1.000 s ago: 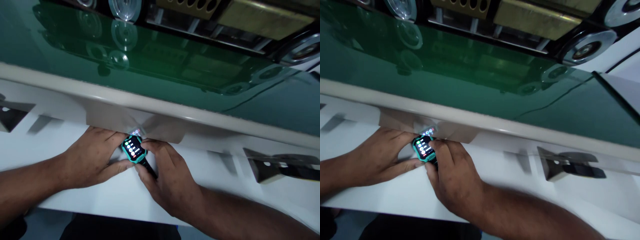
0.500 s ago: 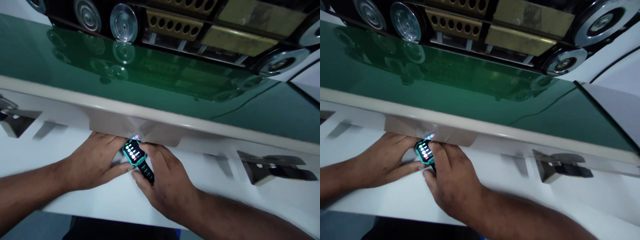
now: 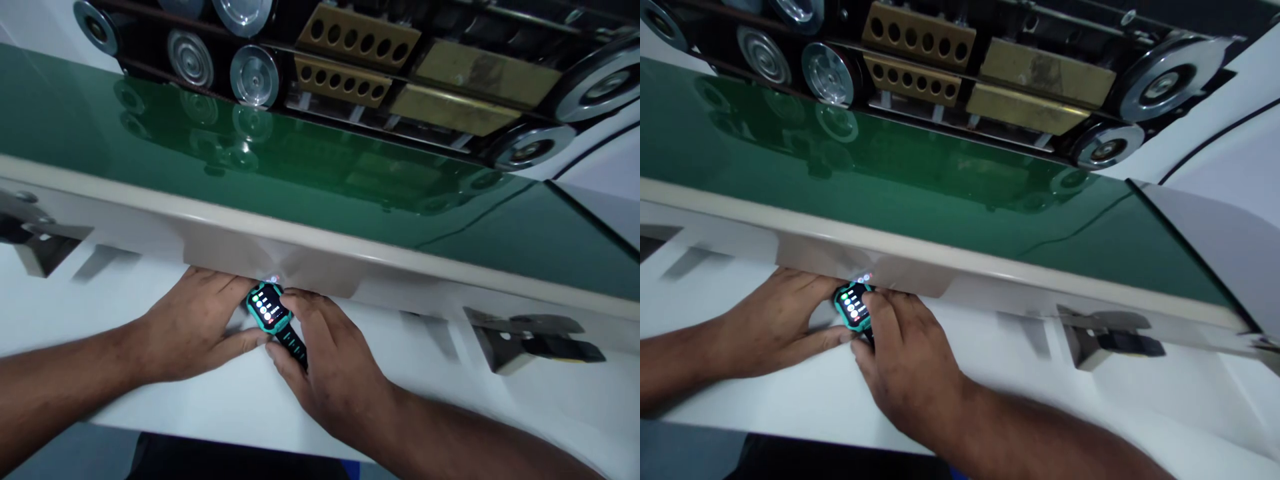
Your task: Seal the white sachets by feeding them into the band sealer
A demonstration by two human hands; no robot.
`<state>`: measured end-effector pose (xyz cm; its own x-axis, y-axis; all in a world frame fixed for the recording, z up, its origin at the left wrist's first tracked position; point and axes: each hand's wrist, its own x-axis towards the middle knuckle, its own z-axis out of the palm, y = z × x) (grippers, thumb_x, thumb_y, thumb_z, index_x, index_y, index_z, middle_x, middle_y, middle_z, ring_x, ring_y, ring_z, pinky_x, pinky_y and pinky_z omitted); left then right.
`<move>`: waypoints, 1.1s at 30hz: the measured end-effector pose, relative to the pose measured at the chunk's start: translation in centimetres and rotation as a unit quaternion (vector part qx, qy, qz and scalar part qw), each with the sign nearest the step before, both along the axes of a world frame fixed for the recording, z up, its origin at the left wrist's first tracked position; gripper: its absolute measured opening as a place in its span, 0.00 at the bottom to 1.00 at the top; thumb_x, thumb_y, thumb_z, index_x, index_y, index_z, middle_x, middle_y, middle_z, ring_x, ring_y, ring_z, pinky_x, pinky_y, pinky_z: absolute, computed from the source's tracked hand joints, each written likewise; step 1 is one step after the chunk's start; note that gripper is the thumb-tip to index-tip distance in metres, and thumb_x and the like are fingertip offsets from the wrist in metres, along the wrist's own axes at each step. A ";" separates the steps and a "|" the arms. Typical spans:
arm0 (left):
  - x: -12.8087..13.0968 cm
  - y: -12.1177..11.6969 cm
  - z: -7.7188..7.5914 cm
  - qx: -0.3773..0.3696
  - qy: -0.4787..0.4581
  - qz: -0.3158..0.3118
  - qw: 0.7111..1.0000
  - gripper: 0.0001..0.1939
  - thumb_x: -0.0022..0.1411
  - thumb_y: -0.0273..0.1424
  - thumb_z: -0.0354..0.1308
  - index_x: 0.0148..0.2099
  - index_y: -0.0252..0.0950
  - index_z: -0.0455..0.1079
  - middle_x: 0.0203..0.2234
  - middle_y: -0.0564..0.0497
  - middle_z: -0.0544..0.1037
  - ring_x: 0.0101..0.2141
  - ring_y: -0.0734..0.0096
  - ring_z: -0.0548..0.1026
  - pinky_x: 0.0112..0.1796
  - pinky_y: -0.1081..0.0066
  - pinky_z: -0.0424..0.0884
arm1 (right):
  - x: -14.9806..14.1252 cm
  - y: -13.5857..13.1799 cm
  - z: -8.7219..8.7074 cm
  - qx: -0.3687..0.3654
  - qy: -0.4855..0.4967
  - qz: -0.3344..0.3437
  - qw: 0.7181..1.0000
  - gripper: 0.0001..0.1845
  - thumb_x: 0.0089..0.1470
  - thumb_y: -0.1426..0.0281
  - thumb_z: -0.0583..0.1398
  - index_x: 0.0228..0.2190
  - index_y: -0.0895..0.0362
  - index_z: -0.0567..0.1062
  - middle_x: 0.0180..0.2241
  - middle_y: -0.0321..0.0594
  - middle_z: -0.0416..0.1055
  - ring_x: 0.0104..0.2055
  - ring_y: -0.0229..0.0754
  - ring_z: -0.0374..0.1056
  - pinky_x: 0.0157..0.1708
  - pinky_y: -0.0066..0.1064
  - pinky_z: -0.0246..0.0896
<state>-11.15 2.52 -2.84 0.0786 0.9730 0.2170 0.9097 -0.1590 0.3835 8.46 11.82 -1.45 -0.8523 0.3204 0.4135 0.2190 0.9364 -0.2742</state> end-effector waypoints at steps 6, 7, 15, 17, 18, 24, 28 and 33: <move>-0.1 0.0 0.1 0.008 0.003 -0.005 1.000 0.18 0.64 0.42 0.54 0.50 0.37 0.60 0.38 0.44 0.75 0.40 0.50 0.72 0.38 0.51 0.65 | -0.1 0.0 0.0 -0.032 -0.004 -0.003 0.999 0.21 0.55 0.72 0.61 0.49 0.63 0.64 0.48 0.50 0.70 0.49 0.49 0.66 0.50 0.44 0.66; -0.1 0.0 0.2 0.006 0.004 -0.003 1.000 0.18 0.64 0.42 0.54 0.50 0.37 0.60 0.38 0.44 0.75 0.40 0.50 0.72 0.38 0.51 0.65 | -0.1 0.0 0.0 -0.036 -0.003 -0.003 0.999 0.22 0.54 0.72 0.61 0.49 0.63 0.64 0.48 0.49 0.70 0.49 0.49 0.66 0.50 0.44 0.66; -0.1 0.0 -0.1 0.001 0.012 -0.007 1.000 0.17 0.65 0.44 0.51 0.48 0.37 0.61 0.38 0.44 0.74 0.39 0.49 0.72 0.38 0.51 0.64 | -0.2 0.2 0.0 -0.069 -0.009 0.002 0.998 0.27 0.52 0.71 0.62 0.52 0.62 0.62 0.48 0.46 0.69 0.48 0.46 0.65 0.50 0.39 0.65; -0.1 0.0 -0.1 0.008 0.013 -0.008 1.000 0.16 0.65 0.44 0.51 0.47 0.37 0.61 0.37 0.45 0.74 0.39 0.50 0.72 0.37 0.52 0.64 | -0.2 0.2 0.0 -0.065 -0.010 -0.001 0.998 0.28 0.52 0.70 0.62 0.53 0.62 0.61 0.48 0.47 0.69 0.48 0.46 0.65 0.49 0.38 0.65; -0.1 0.0 0.0 0.009 0.012 -0.009 1.000 0.16 0.65 0.43 0.51 0.47 0.37 0.61 0.37 0.45 0.74 0.39 0.50 0.72 0.37 0.52 0.64 | -0.2 0.2 0.1 -0.062 -0.011 -0.001 0.998 0.28 0.52 0.70 0.62 0.53 0.63 0.61 0.48 0.47 0.69 0.48 0.46 0.65 0.49 0.38 0.66; 0.1 0.1 0.3 0.008 0.020 0.000 1.000 0.16 0.64 0.42 0.53 0.47 0.37 0.61 0.36 0.44 0.74 0.39 0.50 0.71 0.37 0.53 0.64 | -0.1 -0.3 0.2 -0.003 -0.012 -0.008 1.000 0.26 0.55 0.71 0.60 0.53 0.67 0.63 0.49 0.53 0.69 0.49 0.51 0.66 0.49 0.43 0.67; 0.3 0.2 0.2 0.007 0.029 0.012 0.999 0.18 0.64 0.43 0.53 0.49 0.35 0.62 0.39 0.42 0.75 0.41 0.49 0.71 0.40 0.51 0.65 | 0.4 -0.2 0.9 0.065 -0.015 -0.029 0.997 0.22 0.56 0.69 0.60 0.50 0.67 0.66 0.46 0.56 0.71 0.45 0.55 0.68 0.41 0.48 0.70; 0.7 0.4 -0.2 0.037 0.018 0.019 0.999 0.16 0.65 0.42 0.51 0.47 0.35 0.63 0.37 0.41 0.74 0.39 0.46 0.72 0.37 0.48 0.66 | 1.3 -1.3 1.3 0.081 0.023 0.083 0.993 0.08 0.56 0.71 0.60 0.37 0.63 0.73 0.32 0.46 0.73 0.34 0.46 0.68 0.32 0.40 0.68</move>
